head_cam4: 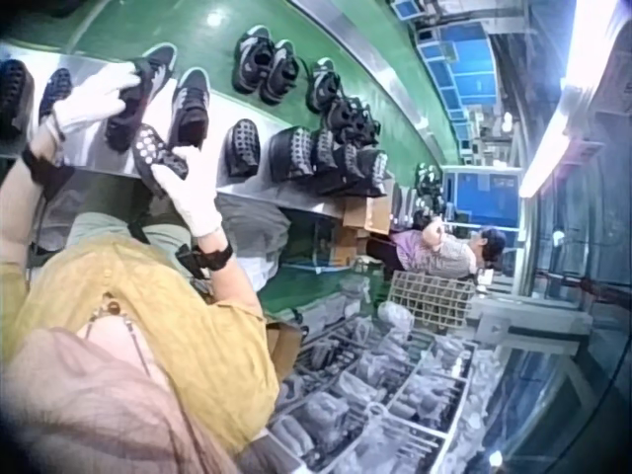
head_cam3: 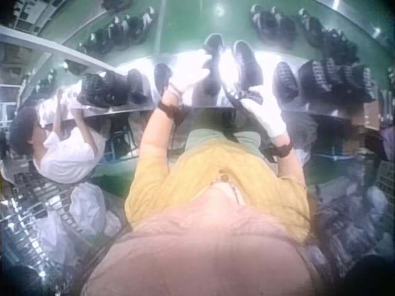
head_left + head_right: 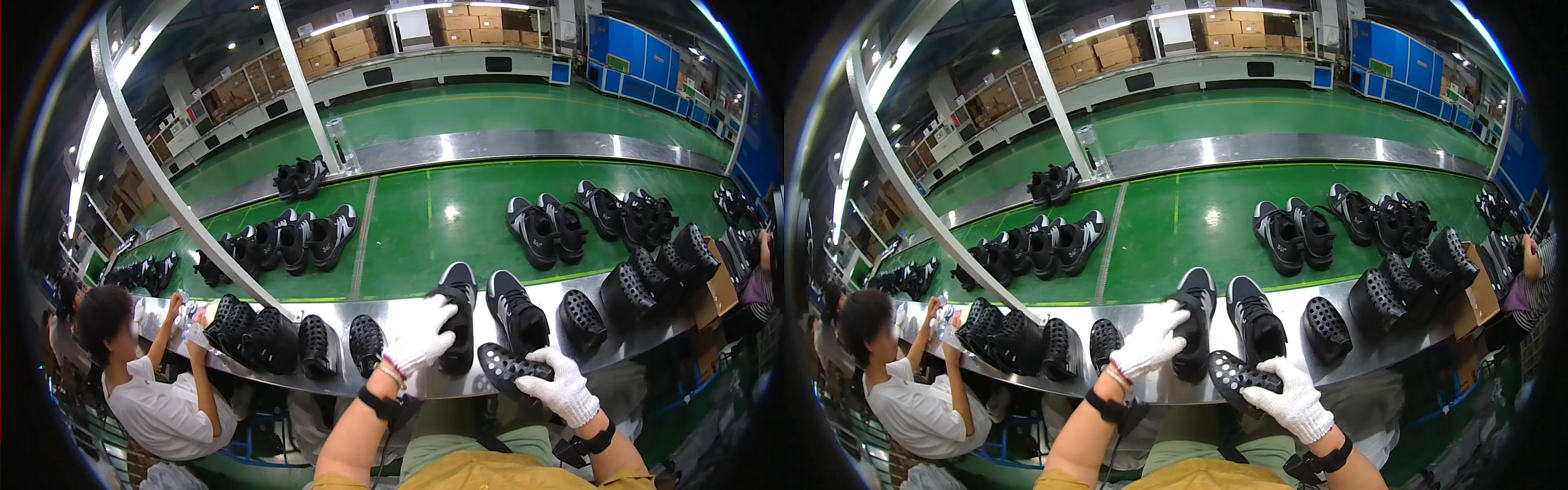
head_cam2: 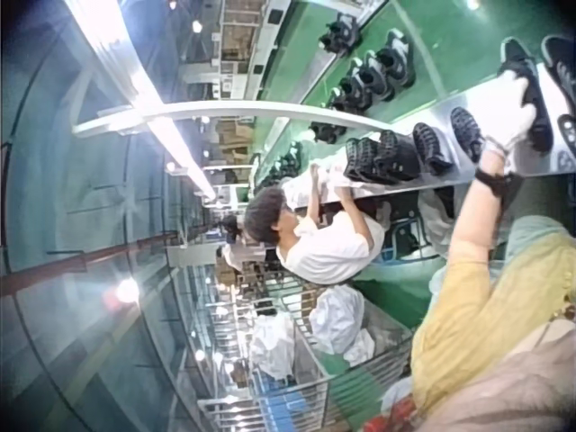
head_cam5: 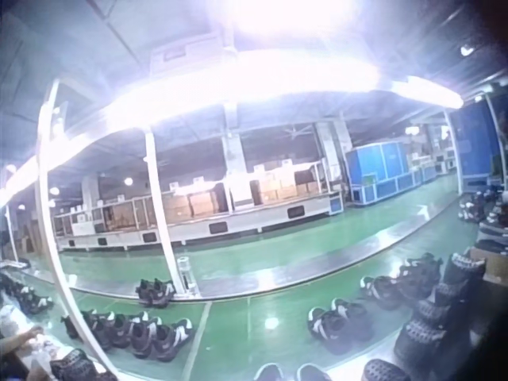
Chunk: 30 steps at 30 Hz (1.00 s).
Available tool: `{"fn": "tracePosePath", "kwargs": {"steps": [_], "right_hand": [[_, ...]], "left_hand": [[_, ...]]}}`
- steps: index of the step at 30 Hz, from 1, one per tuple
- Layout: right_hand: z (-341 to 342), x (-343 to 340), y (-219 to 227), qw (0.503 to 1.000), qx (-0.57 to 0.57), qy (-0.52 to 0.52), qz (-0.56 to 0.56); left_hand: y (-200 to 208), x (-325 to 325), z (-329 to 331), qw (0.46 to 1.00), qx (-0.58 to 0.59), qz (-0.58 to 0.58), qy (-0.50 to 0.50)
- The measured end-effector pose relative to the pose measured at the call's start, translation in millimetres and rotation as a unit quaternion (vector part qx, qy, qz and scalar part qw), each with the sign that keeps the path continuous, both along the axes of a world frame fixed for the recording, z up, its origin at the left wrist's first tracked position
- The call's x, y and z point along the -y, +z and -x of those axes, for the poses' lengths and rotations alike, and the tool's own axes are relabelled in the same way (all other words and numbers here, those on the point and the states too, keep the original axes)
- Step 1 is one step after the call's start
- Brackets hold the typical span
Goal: Checking and assembling shoe components on a factory production line.
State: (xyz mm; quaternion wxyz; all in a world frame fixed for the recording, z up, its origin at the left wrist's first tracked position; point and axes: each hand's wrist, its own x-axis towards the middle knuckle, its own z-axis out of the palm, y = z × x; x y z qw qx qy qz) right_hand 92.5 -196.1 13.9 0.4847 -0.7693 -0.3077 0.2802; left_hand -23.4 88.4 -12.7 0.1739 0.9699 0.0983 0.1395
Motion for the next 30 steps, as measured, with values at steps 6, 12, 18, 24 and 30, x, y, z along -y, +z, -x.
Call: {"fn": "tracePosePath", "kwargs": {"steps": [6, 12, 18, 24, 30], "right_hand": [[-19, -1, 15, 0.994, 0.070, -0.080, 0.018], [-35, -31, 56, 0.984, 0.016, 0.100, 0.143], [-14, -98, 48, 0.927, 0.279, 0.190, 0.163], [-3, -112, 17, 0.940, 0.290, 0.178, 0.024], [0, -119, 4, 0.960, 0.210, 0.153, 0.102]], "left_hand": [[-7, 8, -24, 0.995, 0.040, -0.079, 0.043], [0, 33, -13, 0.993, 0.042, -0.072, 0.081], [8, 40, -14, 0.990, 0.105, 0.066, 0.063], [8, 18, 3, 0.985, 0.115, 0.110, 0.072], [-1, 23, 8, 0.985, 0.135, 0.101, 0.037]]}}
